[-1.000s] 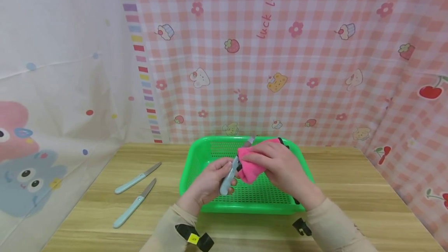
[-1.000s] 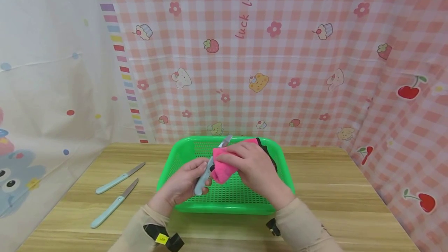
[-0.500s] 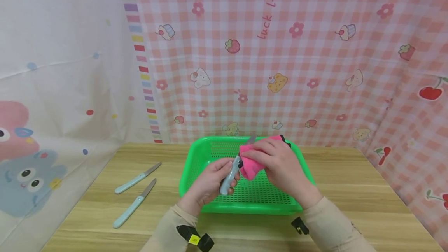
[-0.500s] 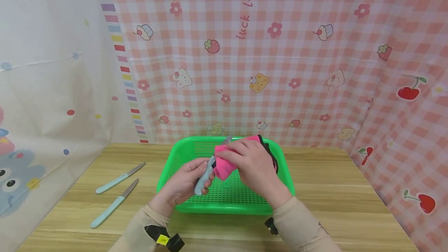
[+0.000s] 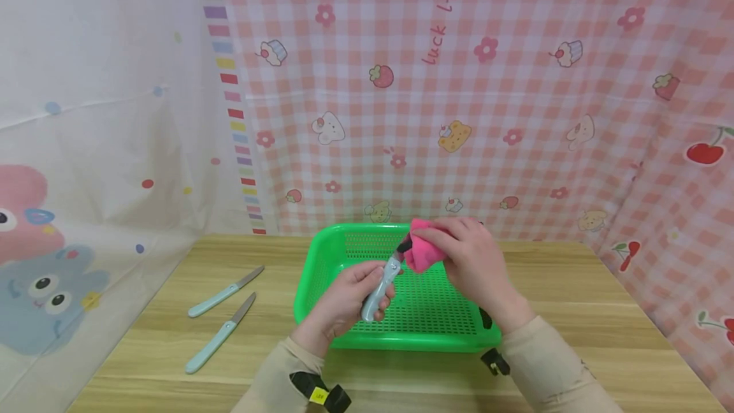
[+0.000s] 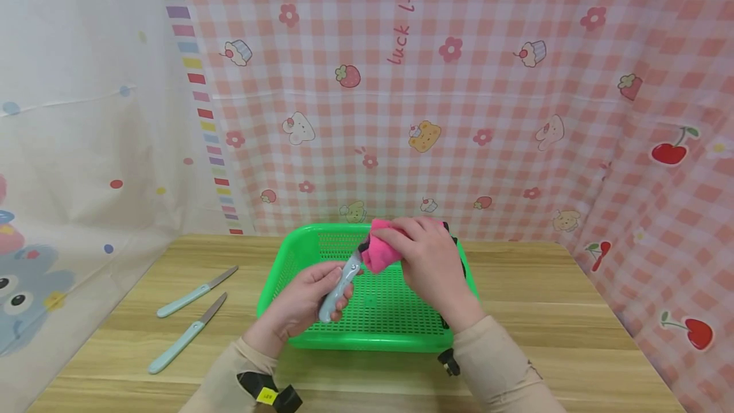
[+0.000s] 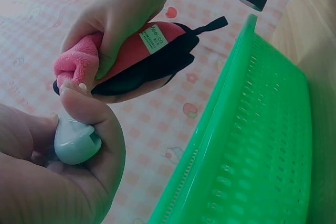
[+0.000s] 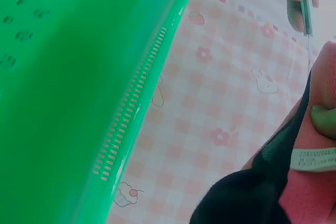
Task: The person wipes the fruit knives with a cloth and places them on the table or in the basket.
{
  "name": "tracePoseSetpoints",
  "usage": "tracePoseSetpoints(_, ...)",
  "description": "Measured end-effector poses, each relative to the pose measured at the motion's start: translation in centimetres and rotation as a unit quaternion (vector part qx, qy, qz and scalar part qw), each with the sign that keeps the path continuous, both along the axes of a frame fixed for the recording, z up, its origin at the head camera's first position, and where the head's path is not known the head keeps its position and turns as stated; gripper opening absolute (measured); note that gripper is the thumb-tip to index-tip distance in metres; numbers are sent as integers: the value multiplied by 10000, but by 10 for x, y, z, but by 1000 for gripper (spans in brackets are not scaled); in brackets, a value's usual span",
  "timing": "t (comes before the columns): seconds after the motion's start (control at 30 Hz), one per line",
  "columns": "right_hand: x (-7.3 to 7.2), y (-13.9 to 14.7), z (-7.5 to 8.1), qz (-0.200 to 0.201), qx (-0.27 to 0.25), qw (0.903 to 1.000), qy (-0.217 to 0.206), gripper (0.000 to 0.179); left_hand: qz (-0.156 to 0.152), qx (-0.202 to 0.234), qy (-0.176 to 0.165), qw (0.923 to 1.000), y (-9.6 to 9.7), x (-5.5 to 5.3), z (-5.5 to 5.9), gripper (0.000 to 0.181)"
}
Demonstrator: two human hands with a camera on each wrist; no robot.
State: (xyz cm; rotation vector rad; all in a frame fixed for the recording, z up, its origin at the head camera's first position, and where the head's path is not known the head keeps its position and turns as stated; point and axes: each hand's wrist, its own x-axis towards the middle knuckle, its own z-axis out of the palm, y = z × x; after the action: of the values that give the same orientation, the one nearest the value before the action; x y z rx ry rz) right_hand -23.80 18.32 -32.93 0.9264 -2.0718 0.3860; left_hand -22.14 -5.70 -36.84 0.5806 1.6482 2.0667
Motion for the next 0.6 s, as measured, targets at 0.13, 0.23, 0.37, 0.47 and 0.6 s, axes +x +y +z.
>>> tracePoseSetpoints(0.13, -1, 6, 1, -156, -69, 9999, 1, 53, -19, 6, -23, 10000, 1, 1, 1, 37)
tracePoseSetpoints(0.23, -1, 11, 2, -316, -143, 9994, 25, 57, -39, 26, -62, 10000, 2, 1, 0, 37)
tracePoseSetpoints(0.37, -1, 18, 3, -411, -282, 9988, 35, 63, 19, 28, -117, 9999, 2, 1, 0, 38)
tracePoseSetpoints(0.47, 1, 21, 6, -402, -351, 9985, 101, 64, 122, 29, -191, 9997, 2, 1, 0, 39)
tracePoseSetpoints(0.6, 4, 23, 10, -388, -434, 9982, 174, 60, 242, 53, -296, 9993, 1, 2, 1, 41)
